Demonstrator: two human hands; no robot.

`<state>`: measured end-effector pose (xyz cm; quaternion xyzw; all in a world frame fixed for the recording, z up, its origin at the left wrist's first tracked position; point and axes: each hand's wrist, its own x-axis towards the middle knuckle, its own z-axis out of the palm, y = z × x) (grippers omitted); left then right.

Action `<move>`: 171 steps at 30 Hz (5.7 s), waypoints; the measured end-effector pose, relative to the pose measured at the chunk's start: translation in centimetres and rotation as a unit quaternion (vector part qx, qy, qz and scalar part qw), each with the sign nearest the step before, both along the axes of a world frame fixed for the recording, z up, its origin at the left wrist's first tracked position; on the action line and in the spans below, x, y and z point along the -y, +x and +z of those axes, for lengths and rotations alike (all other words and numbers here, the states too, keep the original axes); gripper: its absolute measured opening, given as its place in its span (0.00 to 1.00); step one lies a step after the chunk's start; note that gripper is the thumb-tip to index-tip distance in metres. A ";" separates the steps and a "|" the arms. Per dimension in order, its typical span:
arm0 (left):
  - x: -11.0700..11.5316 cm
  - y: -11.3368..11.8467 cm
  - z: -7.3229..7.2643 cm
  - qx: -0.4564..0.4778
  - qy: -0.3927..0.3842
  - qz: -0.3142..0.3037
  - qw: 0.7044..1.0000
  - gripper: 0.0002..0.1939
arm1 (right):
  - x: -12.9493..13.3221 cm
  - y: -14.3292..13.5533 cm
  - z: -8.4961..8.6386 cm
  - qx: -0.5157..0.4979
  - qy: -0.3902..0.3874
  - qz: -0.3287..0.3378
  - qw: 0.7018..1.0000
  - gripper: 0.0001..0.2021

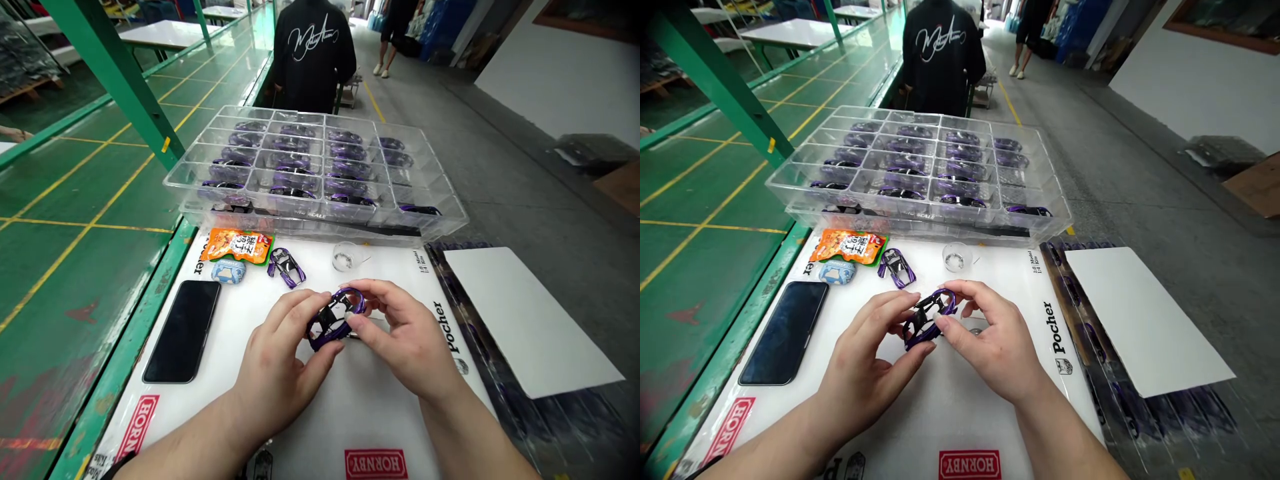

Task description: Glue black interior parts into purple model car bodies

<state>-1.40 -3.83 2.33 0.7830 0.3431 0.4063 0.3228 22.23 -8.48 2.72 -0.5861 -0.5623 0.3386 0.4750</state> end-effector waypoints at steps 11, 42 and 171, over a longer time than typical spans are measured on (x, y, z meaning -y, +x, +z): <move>-0.3 -0.2 0.1 0.006 -0.016 -0.036 0.999 0.28 | -0.3 0.4 1.4 0.031 -0.027 -0.007 0.999 0.19; 0.2 -0.2 0.3 0.093 -0.201 -0.021 0.975 0.23 | -0.8 0.2 0.7 -0.072 -0.037 -0.024 0.996 0.15; -0.5 -0.1 -0.5 -0.018 -0.035 -0.039 0.998 0.31 | -0.6 -0.3 1.3 -0.143 -0.122 -0.061 0.980 0.28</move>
